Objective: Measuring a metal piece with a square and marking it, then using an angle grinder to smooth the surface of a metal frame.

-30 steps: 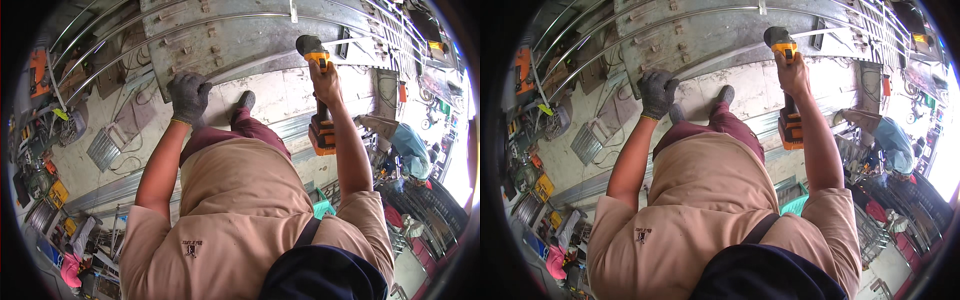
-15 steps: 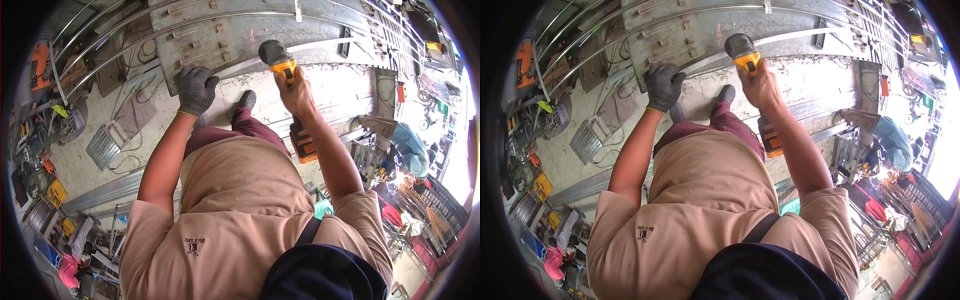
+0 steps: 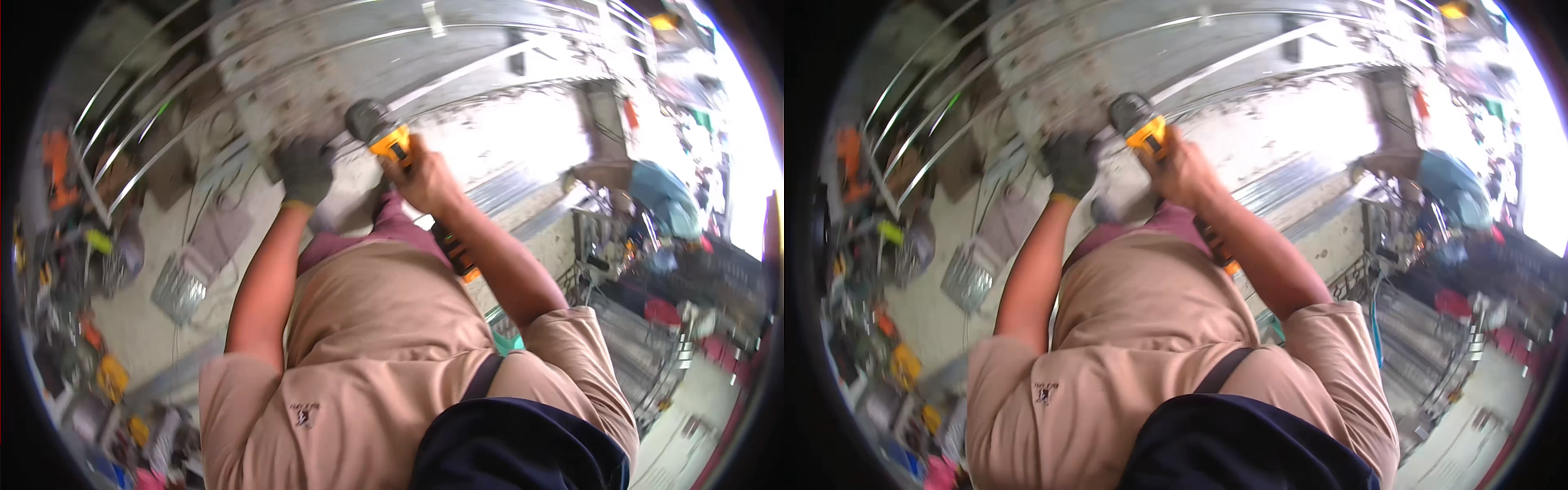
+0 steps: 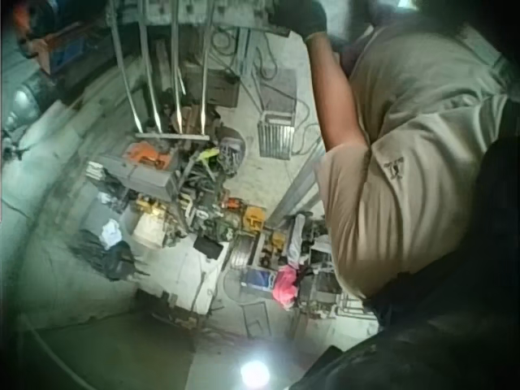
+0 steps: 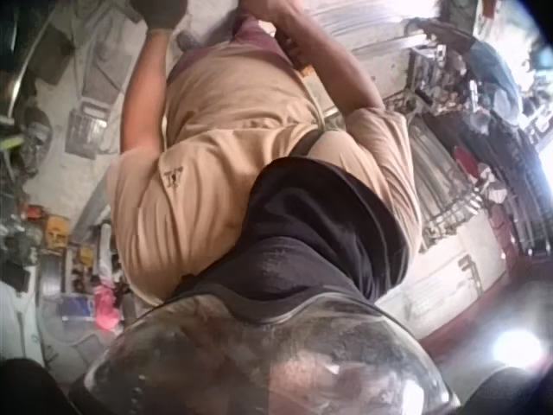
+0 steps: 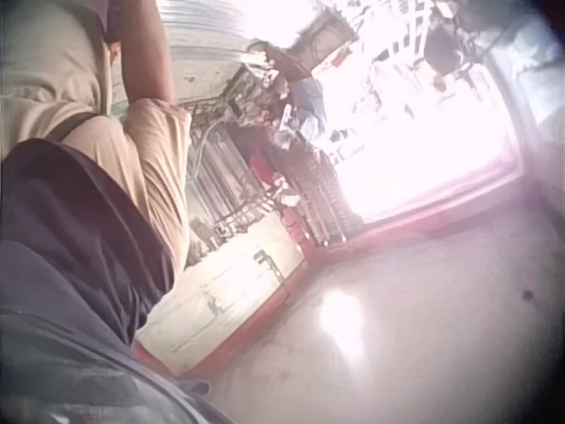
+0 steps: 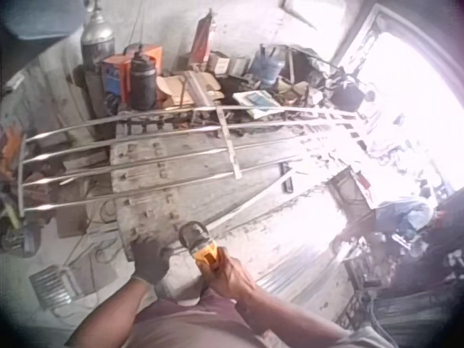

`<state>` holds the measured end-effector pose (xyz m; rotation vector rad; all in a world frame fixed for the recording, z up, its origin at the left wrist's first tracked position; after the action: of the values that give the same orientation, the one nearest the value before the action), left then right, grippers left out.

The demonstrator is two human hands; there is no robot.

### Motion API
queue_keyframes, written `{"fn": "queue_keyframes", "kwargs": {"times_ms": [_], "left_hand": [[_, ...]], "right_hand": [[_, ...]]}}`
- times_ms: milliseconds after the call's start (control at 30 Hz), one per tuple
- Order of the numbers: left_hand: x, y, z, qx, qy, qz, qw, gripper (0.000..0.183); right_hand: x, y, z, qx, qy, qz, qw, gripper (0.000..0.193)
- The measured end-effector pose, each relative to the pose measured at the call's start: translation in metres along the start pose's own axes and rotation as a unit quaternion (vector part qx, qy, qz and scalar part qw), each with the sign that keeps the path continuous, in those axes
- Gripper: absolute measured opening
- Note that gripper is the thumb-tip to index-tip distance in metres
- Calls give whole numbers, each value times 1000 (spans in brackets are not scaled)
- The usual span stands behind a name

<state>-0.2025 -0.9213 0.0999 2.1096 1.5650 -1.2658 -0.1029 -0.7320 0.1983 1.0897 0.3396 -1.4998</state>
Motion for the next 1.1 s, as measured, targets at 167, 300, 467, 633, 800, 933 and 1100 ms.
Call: {"fn": "queue_keyframes", "kwargs": {"times_ms": [167,300,467,633,800,933,1100], "left_hand": [[-4,1,4,4,16,26,1000,25],[-9,1,1,-15,-20,-12,1000,31],[-13,-14,-20,65,-28,-41,997,40],[9,-28,-55,131,-68,-4,989,47],[62,-66,-102,152,-104,27,983,48],[103,-92,-104,61,-173,141,973,51],[118,-111,-92,11,-251,223,942,50]], "right_hand": [[-27,37,-65,105,-42,-66,991,66],[-37,93,-143,233,-242,-42,941,58],[-26,175,-237,252,-425,-91,865,55],[9,245,-319,320,-529,-115,778,46],[74,302,-421,454,-526,-110,711,34],[122,350,-487,569,-482,-123,655,31],[151,382,-529,598,-549,-101,576,30]]}}
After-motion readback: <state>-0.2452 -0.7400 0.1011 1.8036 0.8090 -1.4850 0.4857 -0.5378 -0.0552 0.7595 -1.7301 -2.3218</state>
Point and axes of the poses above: each hand's wrist, its own y-axis away from the middle knuckle, its own x-axis out of the palm, z = x × y, the point moved 9 cm from there along -y, towards the middle knuckle, and after that the axes turned 9 degrees about y, right-handed, at the moved point
